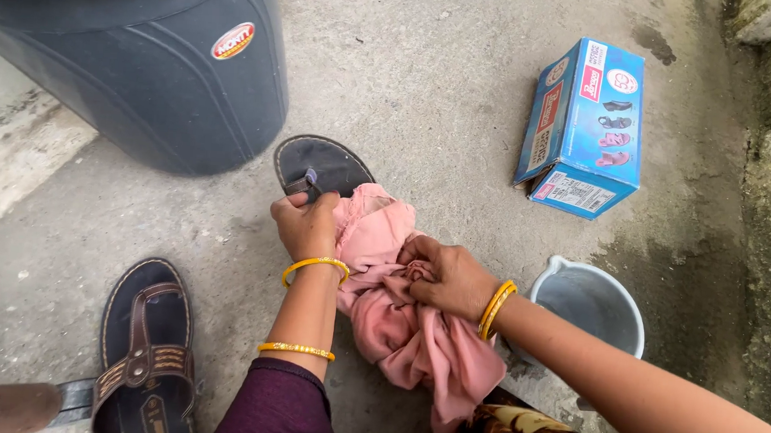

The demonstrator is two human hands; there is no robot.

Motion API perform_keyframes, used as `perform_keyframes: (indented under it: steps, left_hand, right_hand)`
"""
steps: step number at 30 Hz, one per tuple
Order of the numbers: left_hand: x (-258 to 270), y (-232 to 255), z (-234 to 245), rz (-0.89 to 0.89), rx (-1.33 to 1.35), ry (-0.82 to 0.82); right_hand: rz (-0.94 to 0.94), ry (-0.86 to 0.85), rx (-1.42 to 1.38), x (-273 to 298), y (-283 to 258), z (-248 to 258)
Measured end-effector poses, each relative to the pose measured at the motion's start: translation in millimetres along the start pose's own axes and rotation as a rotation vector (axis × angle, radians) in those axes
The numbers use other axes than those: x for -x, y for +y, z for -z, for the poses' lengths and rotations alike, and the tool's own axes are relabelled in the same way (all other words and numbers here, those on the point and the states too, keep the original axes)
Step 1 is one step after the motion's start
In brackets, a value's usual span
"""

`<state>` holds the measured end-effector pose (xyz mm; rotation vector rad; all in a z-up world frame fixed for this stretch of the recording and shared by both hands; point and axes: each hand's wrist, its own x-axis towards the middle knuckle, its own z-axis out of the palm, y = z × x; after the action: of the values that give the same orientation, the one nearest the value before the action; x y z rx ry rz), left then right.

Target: The recorder cleans a pair of sandals with a pink cloth.

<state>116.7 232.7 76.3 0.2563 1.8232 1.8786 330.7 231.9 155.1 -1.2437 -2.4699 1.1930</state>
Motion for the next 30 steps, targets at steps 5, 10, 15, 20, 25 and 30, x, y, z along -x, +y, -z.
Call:
perform_keyframes:
  steps: [5,10,15,20,25,30]
  left_hand:
    - [-27.2,-3.1,42.9,0.011,0.186,0.071]
    - [-21.9,37.1,85.5,-0.079,0.441,0.116]
    - [-12.7,75.6,121.4,-0.219,0.505,0.102]
    - [9.0,121.2,142.3,-0.110,0.422,0.077]
    - [28.9,103.8,142.8,-0.047,0.265,-0.194]
    - [64.4,108.9,126.7,-0.086,0.058,-0.319]
  right_hand:
    - [0.010,-0.040,0.166,-13.9,-7.7,5.7]
    - [-0.138,-0.195,0.435,-14.7,-41.5,5.6]
    - [-0.181,-0.249,0.710,-11.3,-52.5,0.3]
    - [-0.212,-0.207,0.906,-26.0,-31.7,9.0]
    - [0.112,0.252,0.378,-30.2,-55.1,21.1]
    - [0.541,0.516,0.107,-18.0,-108.2,10.1]
